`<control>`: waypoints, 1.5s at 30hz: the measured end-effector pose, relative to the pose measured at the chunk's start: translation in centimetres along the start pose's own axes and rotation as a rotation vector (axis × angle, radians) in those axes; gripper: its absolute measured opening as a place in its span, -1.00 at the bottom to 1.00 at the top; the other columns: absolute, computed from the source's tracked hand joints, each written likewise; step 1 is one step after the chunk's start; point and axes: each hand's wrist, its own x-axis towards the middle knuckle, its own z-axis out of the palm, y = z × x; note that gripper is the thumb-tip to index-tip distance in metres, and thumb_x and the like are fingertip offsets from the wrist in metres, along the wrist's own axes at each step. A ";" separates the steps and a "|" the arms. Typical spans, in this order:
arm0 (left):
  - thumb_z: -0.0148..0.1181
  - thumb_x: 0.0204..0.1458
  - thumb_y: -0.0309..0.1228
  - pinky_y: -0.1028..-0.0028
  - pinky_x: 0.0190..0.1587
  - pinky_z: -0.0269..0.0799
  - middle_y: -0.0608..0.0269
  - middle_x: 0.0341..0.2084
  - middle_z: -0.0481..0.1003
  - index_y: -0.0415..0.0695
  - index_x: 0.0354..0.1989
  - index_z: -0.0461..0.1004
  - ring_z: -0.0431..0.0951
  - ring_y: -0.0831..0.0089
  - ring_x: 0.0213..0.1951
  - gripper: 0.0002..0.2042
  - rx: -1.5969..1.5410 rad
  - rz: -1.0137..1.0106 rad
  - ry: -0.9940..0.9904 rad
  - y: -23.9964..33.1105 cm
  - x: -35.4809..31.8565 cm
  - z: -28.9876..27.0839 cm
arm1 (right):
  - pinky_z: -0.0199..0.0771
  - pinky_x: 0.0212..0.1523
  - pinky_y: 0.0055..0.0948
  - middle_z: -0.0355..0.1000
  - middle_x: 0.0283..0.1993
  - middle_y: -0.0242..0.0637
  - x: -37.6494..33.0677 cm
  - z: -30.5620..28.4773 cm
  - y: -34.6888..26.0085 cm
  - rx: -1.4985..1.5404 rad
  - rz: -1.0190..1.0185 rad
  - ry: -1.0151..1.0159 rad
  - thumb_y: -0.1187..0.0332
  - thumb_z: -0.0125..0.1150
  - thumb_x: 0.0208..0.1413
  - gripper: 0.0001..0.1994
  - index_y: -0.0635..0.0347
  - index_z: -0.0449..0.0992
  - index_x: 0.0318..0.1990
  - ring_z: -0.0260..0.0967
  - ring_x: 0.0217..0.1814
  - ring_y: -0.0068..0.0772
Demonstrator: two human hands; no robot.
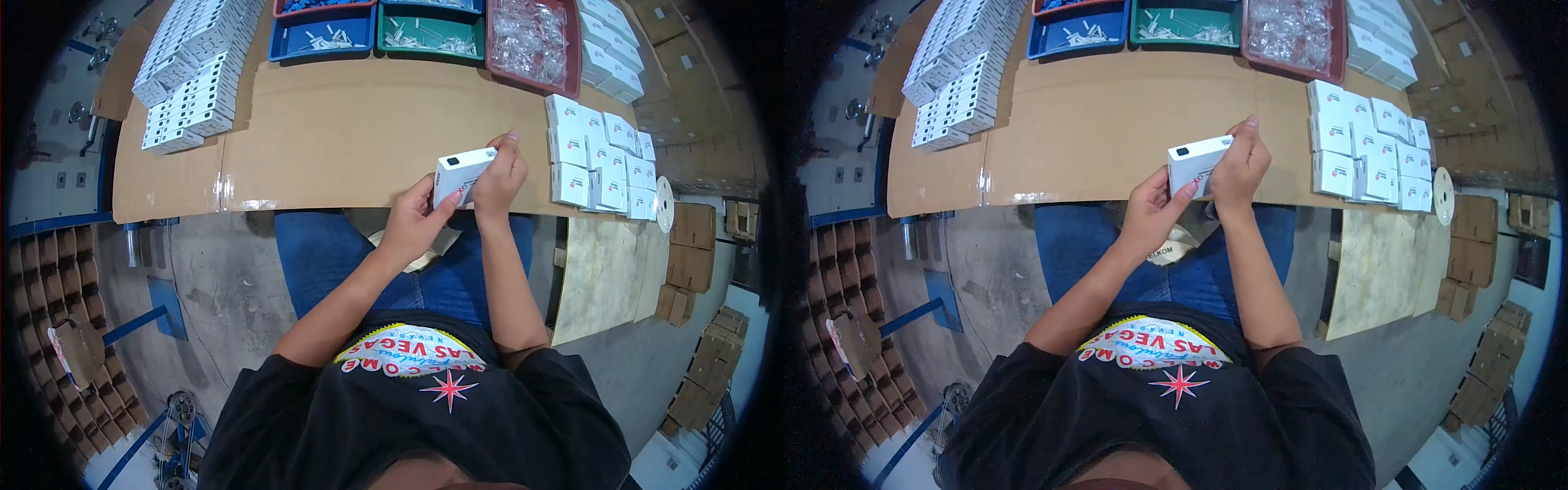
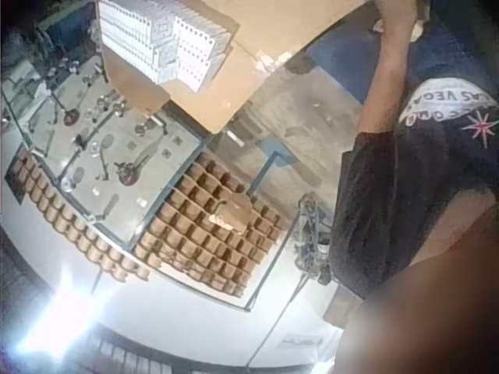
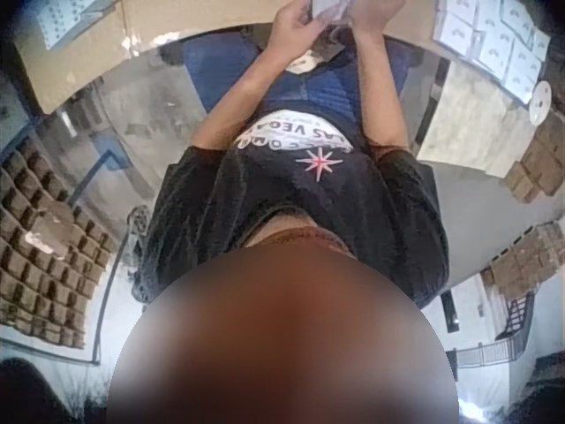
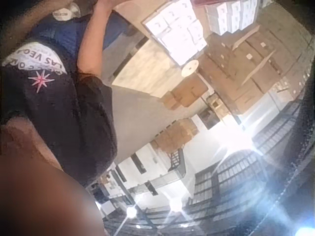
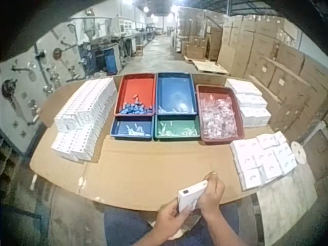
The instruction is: Packaging small components and paper inserts into individual white boxes at a factory workbench.
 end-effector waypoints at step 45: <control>0.07 0.16 -0.16 0.19 -0.10 0.51 -0.16 -0.24 0.62 -0.23 -0.13 0.61 0.63 0.04 -0.20 -0.63 0.808 -0.488 -0.500 -4.2 -2.0 -10.4 | 0.48 -0.09 -0.51 0.56 -0.06 -0.37 -0.7 9.4 -2.9 0.505 0.496 -0.559 0.35 0.16 0.33 -0.74 0.27 0.50 0.08 0.50 -0.11 -0.61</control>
